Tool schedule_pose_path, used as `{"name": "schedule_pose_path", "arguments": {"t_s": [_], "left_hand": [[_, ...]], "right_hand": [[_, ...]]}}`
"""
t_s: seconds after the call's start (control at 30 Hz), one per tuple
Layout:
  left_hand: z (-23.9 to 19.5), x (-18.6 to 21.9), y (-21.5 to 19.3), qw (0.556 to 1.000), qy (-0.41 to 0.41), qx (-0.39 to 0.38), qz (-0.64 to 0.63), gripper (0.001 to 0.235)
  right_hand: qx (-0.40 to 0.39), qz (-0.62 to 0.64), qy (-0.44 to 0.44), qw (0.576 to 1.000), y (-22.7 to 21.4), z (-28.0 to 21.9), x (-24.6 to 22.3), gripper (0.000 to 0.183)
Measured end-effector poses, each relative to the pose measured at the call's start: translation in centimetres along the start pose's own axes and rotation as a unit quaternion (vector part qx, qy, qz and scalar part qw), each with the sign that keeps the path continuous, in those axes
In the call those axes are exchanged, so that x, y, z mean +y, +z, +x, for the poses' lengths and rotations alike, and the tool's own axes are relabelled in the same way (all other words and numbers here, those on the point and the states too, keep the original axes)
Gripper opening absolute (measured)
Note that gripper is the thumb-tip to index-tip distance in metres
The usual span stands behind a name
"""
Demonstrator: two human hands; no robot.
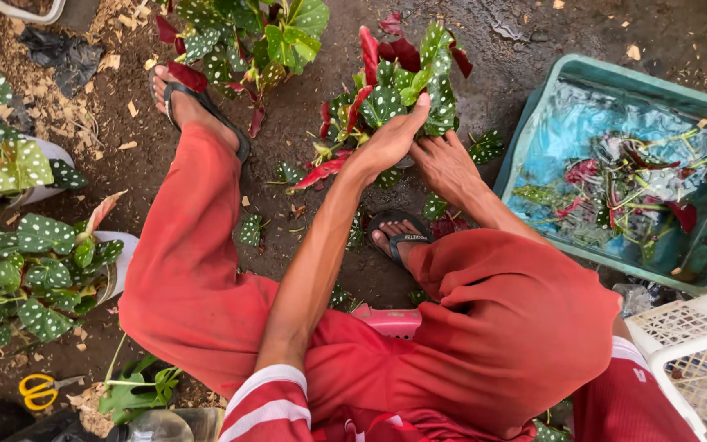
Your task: The person sits on the ground and prepares plant cuttings by removing leaves and stems, then places them into a water-filled tray. The person also handles small plastic cups and bags, likely for packaging the cuttings.
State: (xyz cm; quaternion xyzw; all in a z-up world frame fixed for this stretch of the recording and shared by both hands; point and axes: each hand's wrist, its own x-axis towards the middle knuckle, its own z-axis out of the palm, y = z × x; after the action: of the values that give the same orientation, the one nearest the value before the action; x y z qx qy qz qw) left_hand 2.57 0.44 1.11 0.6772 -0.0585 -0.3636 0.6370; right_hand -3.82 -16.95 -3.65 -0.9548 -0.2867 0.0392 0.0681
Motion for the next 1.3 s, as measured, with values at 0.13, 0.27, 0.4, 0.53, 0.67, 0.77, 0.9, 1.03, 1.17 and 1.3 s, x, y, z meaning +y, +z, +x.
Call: {"name": "schedule_pose_path", "arguments": {"t_s": [0.13, 0.27, 0.4, 0.53, 0.67, 0.77, 0.9, 1.03, 1.17, 1.3], "left_hand": [[-0.6, 0.2, -0.5, 0.999, 0.019, 0.012, 0.041, 0.085], [-0.9, 0.0, -1.3, 0.999, 0.038, -0.002, 0.038, 0.075], [-2.3, 0.4, -1.7, 0.999, 0.042, -0.027, -0.007, 0.068], [-4.8, 2.8, -2.4, 0.996, 0.045, -0.066, -0.049, 0.067], [-7.0, 4.5, -4.4, 0.993, 0.065, 0.055, -0.081, 0.056], [-7.0, 4.7, -7.3, 0.971, 0.122, 0.181, -0.102, 0.048], [-6.6, 1.5, -11.3, 0.944, 0.101, 0.286, -0.131, 0.043], [-5.5, -3.2, -13.7, 0.947, 0.043, 0.315, -0.044, 0.04], [-5.2, -7.4, -15.5, 0.952, 0.02, 0.302, -0.053, 0.039], [-5.8, -10.5, -16.7, 0.967, -0.022, 0.244, -0.073, 0.041]], "right_hand": [[0.031, 0.026, 0.021, 0.999, 0.6, 0.8, 0.4, 0.031], [0.085, 0.053, 0.014, 0.995, 0.6, 1.6, 0.7, 0.014], [0.069, 0.015, 0.02, 0.997, 1.1, 1.0, -0.3, 0.02], [0.05, 0.047, 0.063, 0.996, 0.6, 1.0, -0.6, 0.02], [0.031, 0.046, 0.076, 0.996, -0.2, 0.8, -2.0, 0.023], [0.053, 0.029, 0.066, 0.996, -1.1, -0.1, -3.0, 0.039], [0.118, 0.047, 0.049, 0.991, -0.8, -2.2, -3.4, 0.049], [0.121, 0.131, 0.125, 0.976, 1.5, -4.5, -3.5, 0.036], [0.12, 0.435, 0.371, 0.811, 4.7, -4.4, -4.0, 0.032], [0.045, 0.701, 0.377, 0.603, 6.9, -3.3, -3.0, 0.03]]}}
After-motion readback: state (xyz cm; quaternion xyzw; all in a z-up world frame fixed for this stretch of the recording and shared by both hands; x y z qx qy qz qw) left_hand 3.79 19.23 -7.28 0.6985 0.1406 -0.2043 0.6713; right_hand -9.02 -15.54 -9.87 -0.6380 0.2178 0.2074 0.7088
